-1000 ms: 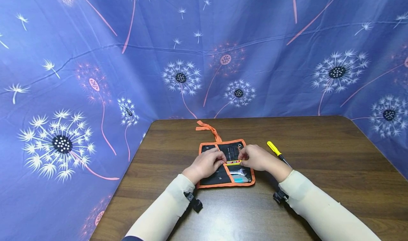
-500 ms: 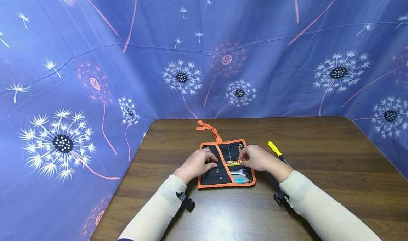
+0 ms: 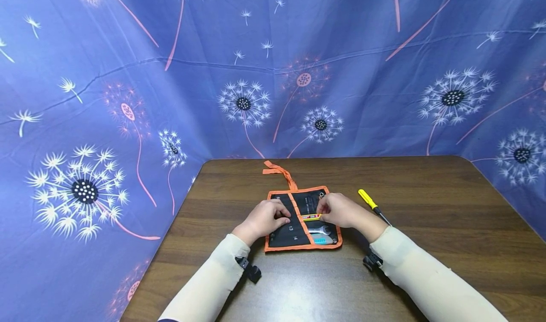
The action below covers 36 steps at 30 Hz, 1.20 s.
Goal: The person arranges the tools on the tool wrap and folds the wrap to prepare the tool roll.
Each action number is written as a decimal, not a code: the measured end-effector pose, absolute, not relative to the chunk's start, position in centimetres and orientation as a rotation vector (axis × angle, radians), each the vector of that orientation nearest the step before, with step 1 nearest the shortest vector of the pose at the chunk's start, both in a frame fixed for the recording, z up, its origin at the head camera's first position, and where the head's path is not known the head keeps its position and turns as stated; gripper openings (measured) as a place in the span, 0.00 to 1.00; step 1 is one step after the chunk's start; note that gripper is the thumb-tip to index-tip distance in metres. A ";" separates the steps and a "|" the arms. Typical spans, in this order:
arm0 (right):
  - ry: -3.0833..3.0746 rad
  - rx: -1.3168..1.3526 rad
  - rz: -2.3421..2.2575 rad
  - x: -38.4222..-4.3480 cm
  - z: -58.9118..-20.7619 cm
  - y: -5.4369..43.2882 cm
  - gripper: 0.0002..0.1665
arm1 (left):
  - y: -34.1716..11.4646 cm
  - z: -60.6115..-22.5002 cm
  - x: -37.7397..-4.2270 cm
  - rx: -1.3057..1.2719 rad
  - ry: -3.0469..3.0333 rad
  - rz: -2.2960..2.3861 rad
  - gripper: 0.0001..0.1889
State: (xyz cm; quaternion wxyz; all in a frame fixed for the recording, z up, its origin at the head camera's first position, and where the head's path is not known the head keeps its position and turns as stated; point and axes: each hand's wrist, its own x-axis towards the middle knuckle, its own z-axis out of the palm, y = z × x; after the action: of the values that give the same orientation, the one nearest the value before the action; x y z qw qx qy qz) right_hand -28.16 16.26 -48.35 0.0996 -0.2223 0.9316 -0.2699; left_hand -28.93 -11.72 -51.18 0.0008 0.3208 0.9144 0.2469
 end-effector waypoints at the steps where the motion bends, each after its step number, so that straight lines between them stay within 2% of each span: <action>1: 2.758 -0.663 -0.796 -28.1 -48.3 16.2 0.08 | -11.7 -51.2 -28.9 1.007 2.872 0.777 0.04; 36: 2.730 -0.782 -0.732 -28.8 -48.5 12.7 0.08 | -11.4 -51.1 -28.7 1.007 2.916 0.719 0.05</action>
State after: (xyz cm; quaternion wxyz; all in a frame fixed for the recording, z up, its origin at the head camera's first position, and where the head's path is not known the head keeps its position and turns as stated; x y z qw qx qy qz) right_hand -28.83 12.67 -48.49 0.1043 -0.2653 0.9258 -0.2483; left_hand -28.70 -11.44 -51.12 -0.0131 0.3177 0.9205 0.2271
